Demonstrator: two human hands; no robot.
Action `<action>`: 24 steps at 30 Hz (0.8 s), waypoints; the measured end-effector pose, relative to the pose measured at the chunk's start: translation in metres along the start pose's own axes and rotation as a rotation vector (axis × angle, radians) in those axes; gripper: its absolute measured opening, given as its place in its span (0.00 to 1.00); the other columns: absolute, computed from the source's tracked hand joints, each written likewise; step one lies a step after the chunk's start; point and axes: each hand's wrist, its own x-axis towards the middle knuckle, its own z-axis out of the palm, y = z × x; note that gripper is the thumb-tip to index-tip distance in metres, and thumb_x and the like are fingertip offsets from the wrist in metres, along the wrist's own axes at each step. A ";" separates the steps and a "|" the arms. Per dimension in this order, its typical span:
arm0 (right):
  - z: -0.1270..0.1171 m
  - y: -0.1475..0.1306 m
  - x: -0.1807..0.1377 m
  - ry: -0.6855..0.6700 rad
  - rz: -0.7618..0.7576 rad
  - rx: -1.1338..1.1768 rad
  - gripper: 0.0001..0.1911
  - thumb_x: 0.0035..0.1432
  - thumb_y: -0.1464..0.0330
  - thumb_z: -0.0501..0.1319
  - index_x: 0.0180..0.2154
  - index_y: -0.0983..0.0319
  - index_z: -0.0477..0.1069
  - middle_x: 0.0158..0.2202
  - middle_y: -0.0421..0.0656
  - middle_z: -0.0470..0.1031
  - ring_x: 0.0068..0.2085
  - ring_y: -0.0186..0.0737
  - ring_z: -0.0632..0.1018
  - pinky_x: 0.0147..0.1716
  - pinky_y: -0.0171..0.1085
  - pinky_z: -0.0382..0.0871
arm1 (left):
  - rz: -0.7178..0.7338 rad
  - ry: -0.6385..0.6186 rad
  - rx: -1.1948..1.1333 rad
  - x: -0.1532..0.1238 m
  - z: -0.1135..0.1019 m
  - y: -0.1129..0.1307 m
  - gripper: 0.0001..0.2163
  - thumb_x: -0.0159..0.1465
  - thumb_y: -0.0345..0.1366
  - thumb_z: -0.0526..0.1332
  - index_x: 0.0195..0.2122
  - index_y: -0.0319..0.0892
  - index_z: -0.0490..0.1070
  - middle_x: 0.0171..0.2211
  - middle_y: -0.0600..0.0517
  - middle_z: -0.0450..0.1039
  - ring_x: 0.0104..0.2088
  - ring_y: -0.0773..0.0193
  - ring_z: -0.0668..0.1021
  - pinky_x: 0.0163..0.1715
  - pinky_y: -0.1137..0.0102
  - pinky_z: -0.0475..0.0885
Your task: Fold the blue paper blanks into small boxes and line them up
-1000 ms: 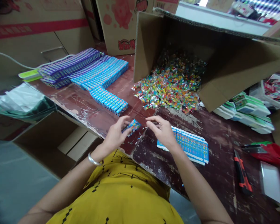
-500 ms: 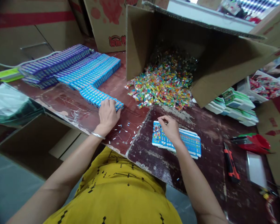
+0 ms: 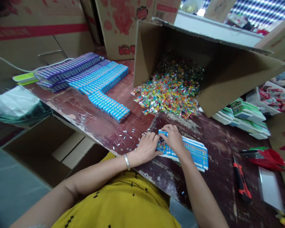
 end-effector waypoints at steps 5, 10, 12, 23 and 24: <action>0.001 0.002 -0.005 0.003 -0.033 0.015 0.12 0.61 0.60 0.59 0.41 0.57 0.77 0.46 0.48 0.75 0.49 0.52 0.72 0.49 0.47 0.67 | -0.031 0.015 0.024 -0.002 0.001 -0.002 0.29 0.52 0.51 0.69 0.47 0.38 0.63 0.44 0.44 0.67 0.45 0.51 0.69 0.43 0.59 0.67; 0.003 0.002 -0.003 0.011 -0.025 -0.026 0.19 0.59 0.59 0.60 0.50 0.60 0.72 0.46 0.49 0.75 0.48 0.52 0.71 0.48 0.47 0.66 | -0.063 0.013 0.043 -0.004 0.002 0.000 0.30 0.51 0.52 0.69 0.47 0.39 0.62 0.44 0.47 0.67 0.45 0.53 0.69 0.43 0.60 0.67; 0.002 0.001 0.000 -0.003 -0.032 -0.041 0.18 0.59 0.60 0.60 0.49 0.59 0.73 0.44 0.48 0.76 0.46 0.51 0.72 0.47 0.47 0.66 | -0.063 0.012 0.048 -0.004 0.003 0.000 0.30 0.51 0.51 0.70 0.47 0.38 0.62 0.43 0.47 0.67 0.45 0.53 0.69 0.44 0.60 0.67; -0.032 -0.017 0.003 0.200 -0.032 0.128 0.08 0.59 0.62 0.61 0.32 0.58 0.76 0.37 0.44 0.77 0.43 0.47 0.74 0.46 0.44 0.65 | -0.109 0.014 -0.026 -0.007 0.002 0.003 0.28 0.52 0.50 0.69 0.48 0.39 0.62 0.43 0.46 0.68 0.45 0.52 0.70 0.45 0.59 0.68; -0.036 -0.020 0.002 0.192 0.002 0.159 0.09 0.59 0.61 0.62 0.31 0.58 0.75 0.35 0.44 0.77 0.41 0.47 0.75 0.44 0.44 0.66 | -0.110 0.020 -0.040 -0.008 0.000 0.004 0.29 0.53 0.49 0.69 0.50 0.39 0.62 0.44 0.46 0.68 0.46 0.51 0.70 0.45 0.58 0.68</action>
